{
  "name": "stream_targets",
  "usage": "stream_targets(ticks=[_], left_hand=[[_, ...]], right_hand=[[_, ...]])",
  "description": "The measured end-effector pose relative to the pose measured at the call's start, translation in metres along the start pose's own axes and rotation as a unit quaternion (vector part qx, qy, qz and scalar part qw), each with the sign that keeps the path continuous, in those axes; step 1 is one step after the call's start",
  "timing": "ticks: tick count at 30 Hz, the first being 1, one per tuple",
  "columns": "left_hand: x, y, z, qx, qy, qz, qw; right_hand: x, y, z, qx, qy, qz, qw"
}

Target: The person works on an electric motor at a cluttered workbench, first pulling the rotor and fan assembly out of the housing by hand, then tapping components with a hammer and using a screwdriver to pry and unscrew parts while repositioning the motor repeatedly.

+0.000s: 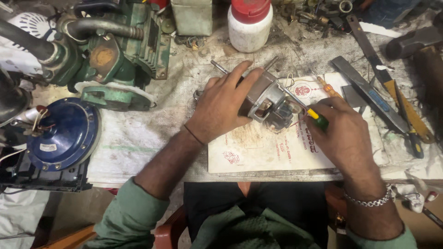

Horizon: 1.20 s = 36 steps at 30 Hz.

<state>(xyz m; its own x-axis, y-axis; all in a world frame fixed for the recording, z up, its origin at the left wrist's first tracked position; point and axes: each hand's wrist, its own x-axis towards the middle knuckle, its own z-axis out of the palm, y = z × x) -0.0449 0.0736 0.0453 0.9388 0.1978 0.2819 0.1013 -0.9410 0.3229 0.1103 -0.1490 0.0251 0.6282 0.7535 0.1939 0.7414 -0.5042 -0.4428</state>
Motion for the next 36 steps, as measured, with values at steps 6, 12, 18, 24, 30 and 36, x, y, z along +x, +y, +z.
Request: stream_targets(ticks=[6,12,18,24,30,36], left_hand=[[-0.002,0.003,-0.008,0.033,0.049,0.048,0.997],[-0.006,0.015,-0.039,0.092,0.029,0.1,0.99],[-0.01,0.042,-0.08,0.155,-0.07,0.103,0.98],[-0.001,0.047,-0.09,0.13,-0.117,0.106,0.979],[0.021,0.021,-0.055,0.03,-0.094,0.108,0.989],[0.059,-0.007,-0.021,-0.055,-0.137,0.057,0.987]], right_hand=[[0.005,0.005,0.006,0.016,0.028,-0.044,0.999],[0.01,0.005,0.01,-0.016,0.02,-0.059,0.998],[0.011,0.001,0.009,-0.055,0.003,-0.051,0.997],[0.008,0.01,0.014,-0.04,0.051,-0.086,0.994],[-0.004,0.021,0.01,0.2,0.108,-0.045,0.973],[-0.005,0.009,0.008,0.262,0.085,0.065,0.959]])
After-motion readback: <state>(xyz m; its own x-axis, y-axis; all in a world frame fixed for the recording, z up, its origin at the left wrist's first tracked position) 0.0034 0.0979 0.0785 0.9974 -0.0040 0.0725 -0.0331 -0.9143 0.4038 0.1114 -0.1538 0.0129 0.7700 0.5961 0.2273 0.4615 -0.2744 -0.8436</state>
